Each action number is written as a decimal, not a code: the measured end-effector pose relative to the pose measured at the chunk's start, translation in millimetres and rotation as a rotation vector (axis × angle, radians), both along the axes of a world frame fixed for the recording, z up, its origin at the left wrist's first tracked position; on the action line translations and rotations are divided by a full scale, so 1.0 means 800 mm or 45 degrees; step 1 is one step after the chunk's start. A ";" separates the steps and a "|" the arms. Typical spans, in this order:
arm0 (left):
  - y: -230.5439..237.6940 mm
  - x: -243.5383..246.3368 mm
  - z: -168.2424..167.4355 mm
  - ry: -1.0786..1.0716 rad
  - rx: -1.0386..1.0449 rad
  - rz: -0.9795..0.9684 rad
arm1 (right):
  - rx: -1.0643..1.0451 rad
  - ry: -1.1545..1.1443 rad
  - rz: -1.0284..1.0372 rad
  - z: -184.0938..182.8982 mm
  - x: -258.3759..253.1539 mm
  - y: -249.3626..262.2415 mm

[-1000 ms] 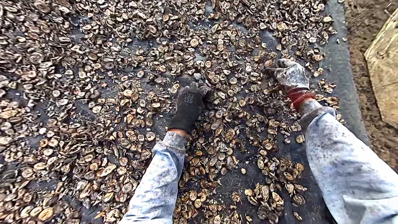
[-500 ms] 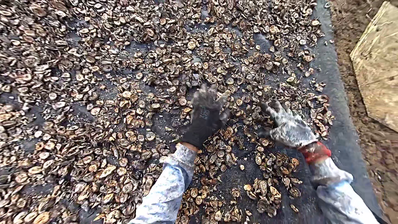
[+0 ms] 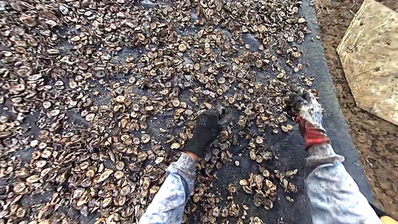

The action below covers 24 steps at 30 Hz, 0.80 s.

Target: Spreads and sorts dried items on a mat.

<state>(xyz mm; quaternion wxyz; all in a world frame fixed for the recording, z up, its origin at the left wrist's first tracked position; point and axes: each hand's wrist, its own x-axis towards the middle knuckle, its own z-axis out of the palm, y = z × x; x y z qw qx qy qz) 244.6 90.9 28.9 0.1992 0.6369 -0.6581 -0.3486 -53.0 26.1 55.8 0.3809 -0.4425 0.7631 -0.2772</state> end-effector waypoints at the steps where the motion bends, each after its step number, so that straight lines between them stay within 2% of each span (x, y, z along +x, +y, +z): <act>1: -0.001 0.003 0.004 0.049 0.038 -0.001 | -0.003 0.012 0.063 0.005 0.005 -0.031; 3: 0.001 0.012 0.005 0.137 0.090 0.006 | -0.040 0.256 0.296 0.008 0.022 -0.073; 6: 0.010 0.023 0.008 0.079 0.064 0.112 | -0.190 0.710 0.725 -0.009 0.073 -0.074; 9: 0.015 0.032 0.003 0.028 0.060 0.249 | -0.537 0.821 1.134 -0.056 0.128 -0.051; 11: 0.016 0.035 0.003 0.039 0.025 0.266 | -0.685 0.842 1.256 -0.085 0.154 -0.046; 14: 0.017 0.038 0.008 0.020 0.000 0.161 | -0.700 0.829 1.139 -0.114 0.171 -0.049; 16: 0.018 0.039 0.006 -0.125 -0.039 0.064 | -0.740 0.725 1.058 -0.124 0.173 -0.051; 18: 0.017 0.041 -0.004 -0.329 -0.091 0.036 | -0.650 0.661 1.089 -0.113 0.168 -0.049; 20: 0.013 0.044 -0.011 -0.484 -0.063 0.098 | -0.499 0.490 1.002 -0.080 0.150 -0.036; 22: 0.011 0.050 -0.023 -0.585 0.029 0.124 | -0.434 0.232 0.692 -0.043 0.109 -0.026; 24: 0.015 0.054 -0.032 -0.635 0.082 0.082 | -0.455 0.108 0.186 -0.019 0.044 -0.031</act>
